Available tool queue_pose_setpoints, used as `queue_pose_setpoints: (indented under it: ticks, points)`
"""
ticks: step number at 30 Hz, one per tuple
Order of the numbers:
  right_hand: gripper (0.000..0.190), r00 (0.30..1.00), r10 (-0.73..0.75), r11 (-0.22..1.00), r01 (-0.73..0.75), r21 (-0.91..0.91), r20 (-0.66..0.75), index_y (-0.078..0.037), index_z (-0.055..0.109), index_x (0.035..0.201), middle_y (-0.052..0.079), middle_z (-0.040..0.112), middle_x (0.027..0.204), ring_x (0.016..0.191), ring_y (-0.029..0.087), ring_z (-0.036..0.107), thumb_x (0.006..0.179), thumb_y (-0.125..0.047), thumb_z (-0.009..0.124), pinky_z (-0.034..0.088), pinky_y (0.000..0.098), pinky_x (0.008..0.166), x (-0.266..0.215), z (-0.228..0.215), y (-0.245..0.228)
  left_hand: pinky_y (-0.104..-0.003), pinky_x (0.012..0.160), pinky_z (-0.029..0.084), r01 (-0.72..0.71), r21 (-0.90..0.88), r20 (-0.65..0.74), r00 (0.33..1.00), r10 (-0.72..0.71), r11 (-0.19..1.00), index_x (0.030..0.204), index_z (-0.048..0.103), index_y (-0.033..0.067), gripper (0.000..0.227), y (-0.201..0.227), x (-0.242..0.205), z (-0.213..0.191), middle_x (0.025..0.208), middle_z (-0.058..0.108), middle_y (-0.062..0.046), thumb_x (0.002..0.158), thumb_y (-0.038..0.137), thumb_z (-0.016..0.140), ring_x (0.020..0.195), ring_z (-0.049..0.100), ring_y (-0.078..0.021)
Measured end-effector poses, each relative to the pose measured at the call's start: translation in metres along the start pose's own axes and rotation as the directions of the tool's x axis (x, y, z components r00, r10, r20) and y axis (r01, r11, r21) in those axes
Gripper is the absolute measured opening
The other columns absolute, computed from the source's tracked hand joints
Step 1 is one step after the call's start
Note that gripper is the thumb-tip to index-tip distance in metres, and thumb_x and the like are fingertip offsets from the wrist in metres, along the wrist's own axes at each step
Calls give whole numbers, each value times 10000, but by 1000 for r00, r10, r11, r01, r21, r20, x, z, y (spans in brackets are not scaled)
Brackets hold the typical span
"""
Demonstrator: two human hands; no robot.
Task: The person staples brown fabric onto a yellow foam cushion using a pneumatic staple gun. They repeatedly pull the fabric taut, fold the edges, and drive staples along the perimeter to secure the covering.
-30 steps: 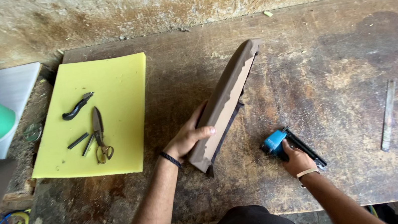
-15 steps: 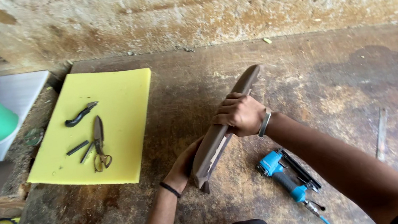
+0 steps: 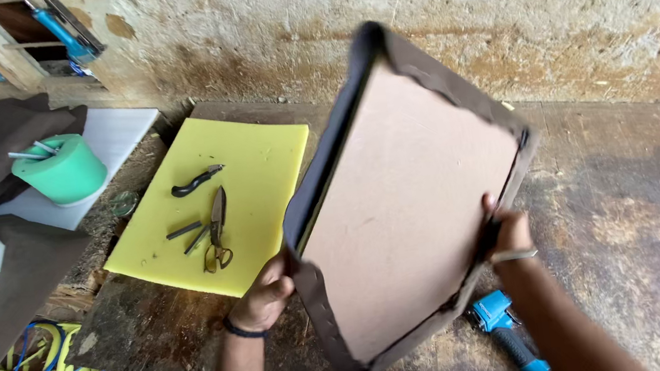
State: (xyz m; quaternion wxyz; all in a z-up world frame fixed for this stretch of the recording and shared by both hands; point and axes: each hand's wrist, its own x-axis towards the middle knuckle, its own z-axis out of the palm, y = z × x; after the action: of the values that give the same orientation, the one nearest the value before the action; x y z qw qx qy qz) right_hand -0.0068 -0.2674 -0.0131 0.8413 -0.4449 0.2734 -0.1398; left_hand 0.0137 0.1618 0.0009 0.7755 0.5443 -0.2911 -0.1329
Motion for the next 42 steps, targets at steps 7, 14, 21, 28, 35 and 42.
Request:
queue_pose_setpoints:
  ticks: [7, 14, 21, 28, 35, 42]
  points:
    - [805, 915, 384, 922, -388, -6, -125, -109, 224, 1589, 249, 421, 1554, 1458, 413, 381, 934, -362, 617, 269, 565, 1224, -42, -36, 108, -279, 673, 547, 217, 397, -169, 972, -161, 892, 1036, 649, 113, 325, 15, 43, 54, 822, 564, 44, 739, 151, 774, 758, 574, -99]
    - [751, 996, 81, 731, -83, -677, -35, -148, 444, 1514, 133, 470, 1584, 1356, 320, 552, 847, -209, 784, 474, 518, 1114, -45, -43, 64, -285, 542, 528, 324, 524, -273, 940, -205, 787, 1230, 693, 49, 542, 10, -1, 76, 793, 636, 35, 691, 90, 739, 648, 568, -97]
    - [753, 924, -334, 770, 381, -512, 185, -118, 443, 1490, 125, 587, 1400, 1150, 272, 673, 809, -56, 759, 597, 400, 957, -19, -2, 0, -530, 1212, 363, 184, 260, 252, 935, -250, 948, 1660, 198, 61, 1031, 16, -9, 90, 1684, 311, -213, 918, 624, 639, 1562, 337, -322]
    - [357, 807, -588, 809, 588, 23, 53, -90, 528, 1247, 64, 675, 1211, 1063, 165, 664, 957, -18, 723, 572, 305, 898, 13, 30, 38, -607, 1169, 157, 390, 421, 312, 786, -534, 819, 1653, 76, 174, 1117, -74, 124, 113, 1716, 46, -147, 802, 851, 331, 1562, 63, -315]
    - [130, 929, -344, 918, 363, 163, -135, -105, 660, 999, 11, 718, 1052, 851, 110, 644, 925, 1, 671, 548, 264, 749, 17, 50, 50, -459, 1166, 413, 432, 191, 340, 814, -472, 882, 1581, 450, -18, 1016, -157, 240, 107, 1521, 494, -308, 994, 802, 321, 1404, 468, -391]
    - [174, 742, -644, 746, 663, 63, -187, -62, 558, 959, 14, 595, 1041, 975, 119, 552, 973, 35, 702, 474, 250, 956, 13, 87, 93, -427, 1203, 409, 562, 19, 376, 763, -526, 827, 1504, 444, -73, 855, -166, 250, 108, 1539, 486, -301, 983, 602, 516, 1430, 485, -366]
